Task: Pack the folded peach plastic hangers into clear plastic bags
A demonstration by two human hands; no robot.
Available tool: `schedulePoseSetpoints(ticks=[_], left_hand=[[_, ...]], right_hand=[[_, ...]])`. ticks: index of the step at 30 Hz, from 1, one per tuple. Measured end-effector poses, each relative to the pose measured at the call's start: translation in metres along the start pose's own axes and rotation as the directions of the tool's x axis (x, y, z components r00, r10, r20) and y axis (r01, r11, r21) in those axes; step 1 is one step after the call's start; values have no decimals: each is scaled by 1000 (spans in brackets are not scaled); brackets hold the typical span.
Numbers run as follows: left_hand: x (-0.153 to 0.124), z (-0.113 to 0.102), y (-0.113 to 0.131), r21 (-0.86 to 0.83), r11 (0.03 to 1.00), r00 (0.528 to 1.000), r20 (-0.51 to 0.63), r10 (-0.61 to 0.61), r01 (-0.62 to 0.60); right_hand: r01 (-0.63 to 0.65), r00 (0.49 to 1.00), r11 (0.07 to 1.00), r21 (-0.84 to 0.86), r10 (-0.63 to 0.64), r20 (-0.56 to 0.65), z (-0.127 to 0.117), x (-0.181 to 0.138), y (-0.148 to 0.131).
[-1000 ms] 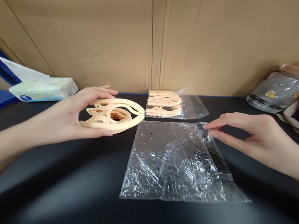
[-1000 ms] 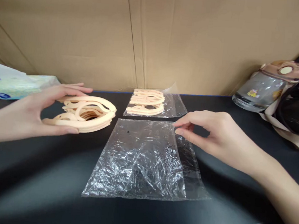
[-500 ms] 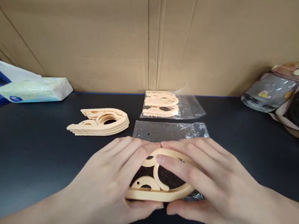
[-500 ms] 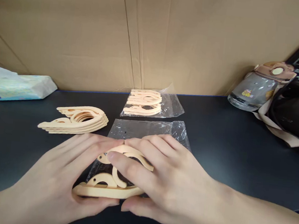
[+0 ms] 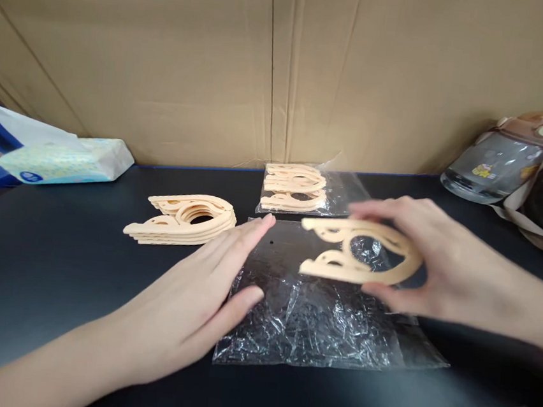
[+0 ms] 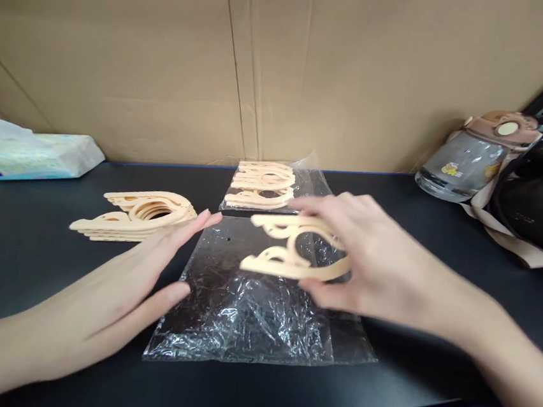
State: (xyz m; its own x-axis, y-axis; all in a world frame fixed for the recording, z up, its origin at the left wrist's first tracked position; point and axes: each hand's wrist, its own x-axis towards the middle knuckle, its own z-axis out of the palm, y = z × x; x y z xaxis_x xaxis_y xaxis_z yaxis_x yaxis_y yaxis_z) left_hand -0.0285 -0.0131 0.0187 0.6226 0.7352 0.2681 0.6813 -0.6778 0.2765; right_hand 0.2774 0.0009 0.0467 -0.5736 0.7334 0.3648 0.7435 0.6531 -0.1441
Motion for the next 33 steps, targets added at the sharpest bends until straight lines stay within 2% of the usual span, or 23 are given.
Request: schedulePoseSetpoints(ticks=[1, 4, 8, 12, 14, 16, 18, 21, 25, 28, 33], left_hand=[[1, -2, -4, 0, 1000, 1000, 15, -23, 23], [2, -3, -15, -2, 1000, 999, 46, -29, 29], [1, -1, -20, 36, 999, 995, 97, -36, 33], [-1, -1, -20, 82, 996, 988, 152, -35, 23], [-1, -1, -22, 97, 995, 981, 193, -14, -5], [-2, 1, -24, 108, 994, 974, 227, 1, -26], [-4, 5, -25, 112, 994, 977, 214, -5, -20], [-5, 10, -22, 111, 994, 987, 162, -6, -12], [-6, 12, -18, 144, 989, 987, 159, 8, -31], [-5, 11, -20, 164, 986, 988, 154, 8, -33], [-4, 10, -28, 162, 981, 977, 203, 71, -105]], right_hand=[[-46, 999, 999, 0, 45, -19, -7, -1, 12], [-163, 986, 986, 21, 162, 32, -26, -7, 41], [-261, 955, 965, 4, 257, 148, -36, -20, 60], [-229, 925, 973, -3, 219, 310, -34, -25, 64], [-203, 924, 979, -5, 194, 330, -29, -23, 60], [-172, 938, 985, -14, 168, 302, -21, -20, 51], [-144, 951, 990, -7, 140, 276, -10, -15, 40], [-104, 967, 993, 64, 86, 239, 11, -7, 22], [-28, 982, 982, 185, -7, 189, 34, 0, 7], [10, 980, 980, 198, -49, 194, 37, 2, 10], [3, 967, 994, 110, -31, 252, 22, -4, 32]])
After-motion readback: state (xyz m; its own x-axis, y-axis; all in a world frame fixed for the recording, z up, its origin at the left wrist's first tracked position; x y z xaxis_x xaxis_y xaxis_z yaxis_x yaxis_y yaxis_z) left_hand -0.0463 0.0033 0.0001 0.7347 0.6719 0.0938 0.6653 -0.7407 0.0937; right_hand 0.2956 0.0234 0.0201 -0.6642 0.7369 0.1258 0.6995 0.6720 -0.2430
